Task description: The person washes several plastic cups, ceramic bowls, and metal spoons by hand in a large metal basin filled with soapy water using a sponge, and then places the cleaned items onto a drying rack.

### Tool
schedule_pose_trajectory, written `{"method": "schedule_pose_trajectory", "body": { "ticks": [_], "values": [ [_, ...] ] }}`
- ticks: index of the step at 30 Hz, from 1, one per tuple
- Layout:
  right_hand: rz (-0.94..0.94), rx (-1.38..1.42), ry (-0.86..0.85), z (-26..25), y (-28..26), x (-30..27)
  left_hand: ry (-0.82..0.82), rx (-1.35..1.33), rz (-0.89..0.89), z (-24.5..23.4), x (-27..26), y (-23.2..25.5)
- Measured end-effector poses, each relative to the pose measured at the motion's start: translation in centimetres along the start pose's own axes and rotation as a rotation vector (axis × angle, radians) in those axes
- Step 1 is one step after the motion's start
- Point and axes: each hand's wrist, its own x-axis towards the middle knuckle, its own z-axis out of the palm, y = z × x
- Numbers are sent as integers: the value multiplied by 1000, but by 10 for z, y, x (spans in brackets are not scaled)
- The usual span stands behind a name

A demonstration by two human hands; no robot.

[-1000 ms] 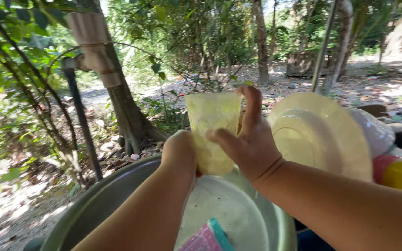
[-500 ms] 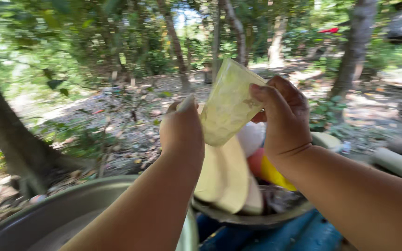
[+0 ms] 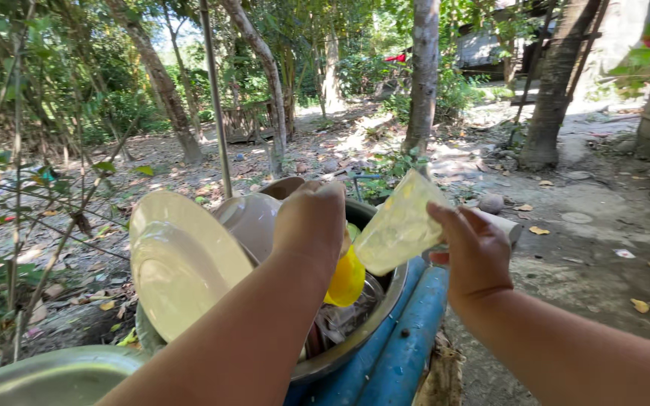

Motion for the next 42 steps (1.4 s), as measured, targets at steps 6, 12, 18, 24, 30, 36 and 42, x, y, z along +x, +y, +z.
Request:
{"method": "schedule_pose_trajectory", "body": {
  "ticks": [6, 12, 18, 24, 30, 36, 42],
  "values": [
    [98, 26, -8, -3, 15, -28, -129, -1125, -1008, -35, -5, 21],
    [13, 96, -28, 2, 13, -27, 38, -719, -742, -41, -13, 10],
    [-27, 112, -36, 6, 2, -20, -54, -744, -801, -41, -20, 8],
    [-80, 133, -120, 4, 1, -23, 60, -504, -428, -22, -15, -7],
    [-290, -234, -276, -11, 28, -44, 93, -629, -553, -26, -19, 2],
    [47, -851, -436, -3, 41, -57, 75, -798, -730, -40, -22, 11],
    [196, -1273, -658, 18, 22, -51, 102, -1088, -833, -48, -24, 15]
  ]
}}
